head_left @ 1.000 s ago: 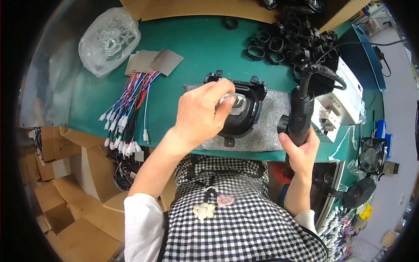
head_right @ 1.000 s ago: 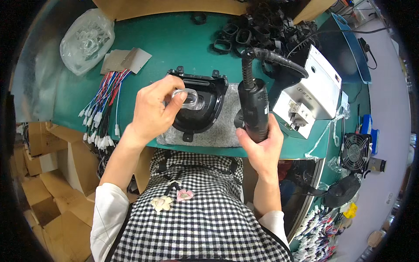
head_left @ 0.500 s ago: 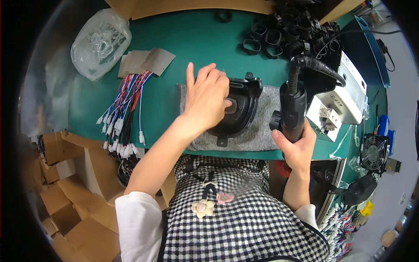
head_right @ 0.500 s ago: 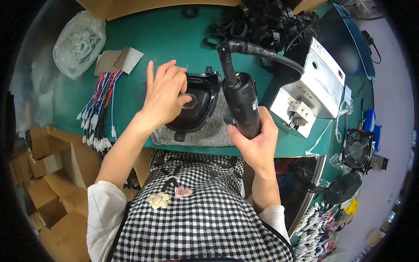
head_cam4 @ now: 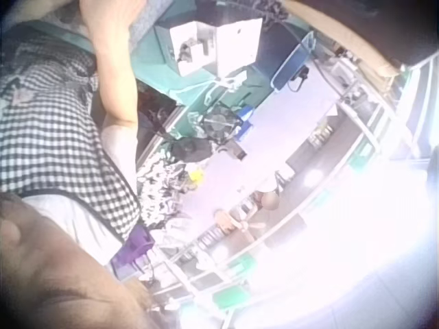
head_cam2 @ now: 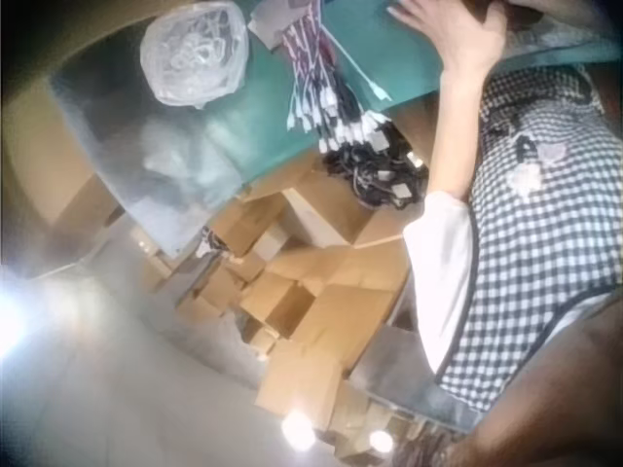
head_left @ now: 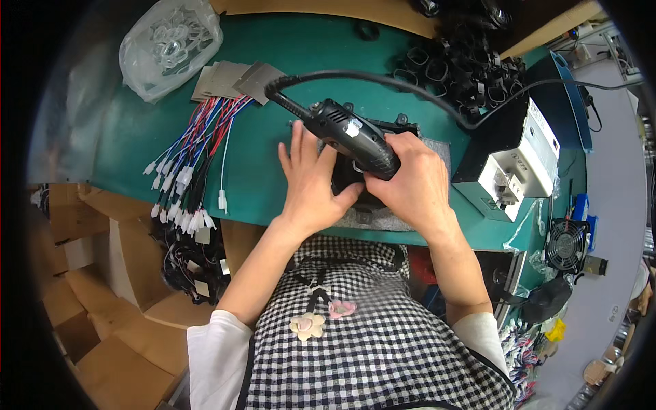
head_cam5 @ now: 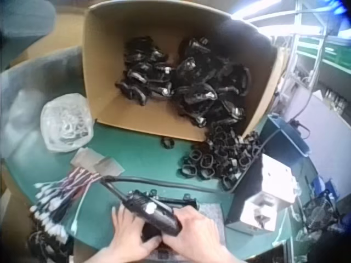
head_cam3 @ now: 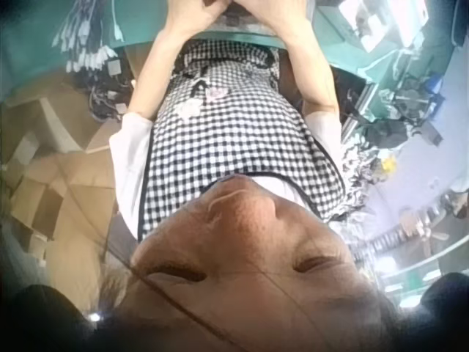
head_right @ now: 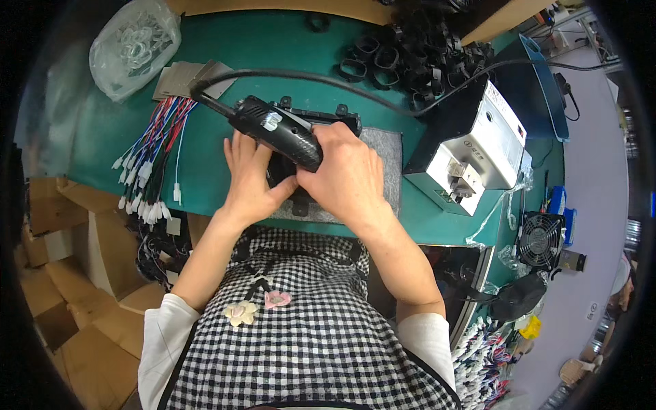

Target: Using an electric screwdriver to assemble electronic modules and wires into a black plastic housing.

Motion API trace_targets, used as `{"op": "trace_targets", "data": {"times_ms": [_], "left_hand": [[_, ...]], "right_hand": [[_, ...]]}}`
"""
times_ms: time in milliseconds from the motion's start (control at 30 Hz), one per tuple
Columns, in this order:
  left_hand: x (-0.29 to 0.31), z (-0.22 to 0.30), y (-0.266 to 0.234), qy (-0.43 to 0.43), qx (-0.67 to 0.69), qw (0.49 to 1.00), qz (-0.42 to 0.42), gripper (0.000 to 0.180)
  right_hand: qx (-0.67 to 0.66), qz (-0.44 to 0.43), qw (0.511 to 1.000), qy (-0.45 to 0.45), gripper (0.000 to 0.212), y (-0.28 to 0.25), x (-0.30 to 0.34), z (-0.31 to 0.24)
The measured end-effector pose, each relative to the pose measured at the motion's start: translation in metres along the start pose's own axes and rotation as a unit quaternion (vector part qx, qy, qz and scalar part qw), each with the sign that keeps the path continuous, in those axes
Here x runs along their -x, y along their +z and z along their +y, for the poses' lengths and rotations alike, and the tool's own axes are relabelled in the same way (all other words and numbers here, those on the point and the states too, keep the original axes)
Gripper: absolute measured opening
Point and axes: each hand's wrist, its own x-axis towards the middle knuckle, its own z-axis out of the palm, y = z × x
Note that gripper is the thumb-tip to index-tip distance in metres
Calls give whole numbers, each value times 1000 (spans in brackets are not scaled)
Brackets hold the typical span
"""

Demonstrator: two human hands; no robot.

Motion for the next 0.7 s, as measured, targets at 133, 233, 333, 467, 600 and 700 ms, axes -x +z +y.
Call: {"op": "trace_targets", "data": {"times_ms": [133, 233, 333, 467, 600, 700], "left_hand": [[1, -2, 9, 20, 5, 1000, -4, 65], [1, -7, 16, 26, 23, 999, 1, 63], [-2, -5, 8, 28, 62, 998, 2, 65], [-9, 0, -12, 54, 76, 990, 103, 65], [-26, 8, -6, 122, 75, 987, 69, 57], [-29, 0, 3, 143, 77, 985, 58, 44]], "right_hand": [[77, -48, 996, 23, 38, 5, -2, 3], [105, -63, 992, 36, 44, 12, -3, -1], [54, -30, 998, 0, 52, 2, 2, 4], [-180, -36, 965, 185, 50, -37, 24, 17], [-357, 25, 904, 232, 53, -21, 44, 31], [-412, 25, 878, 241, 52, -8, 49, 34]]}}
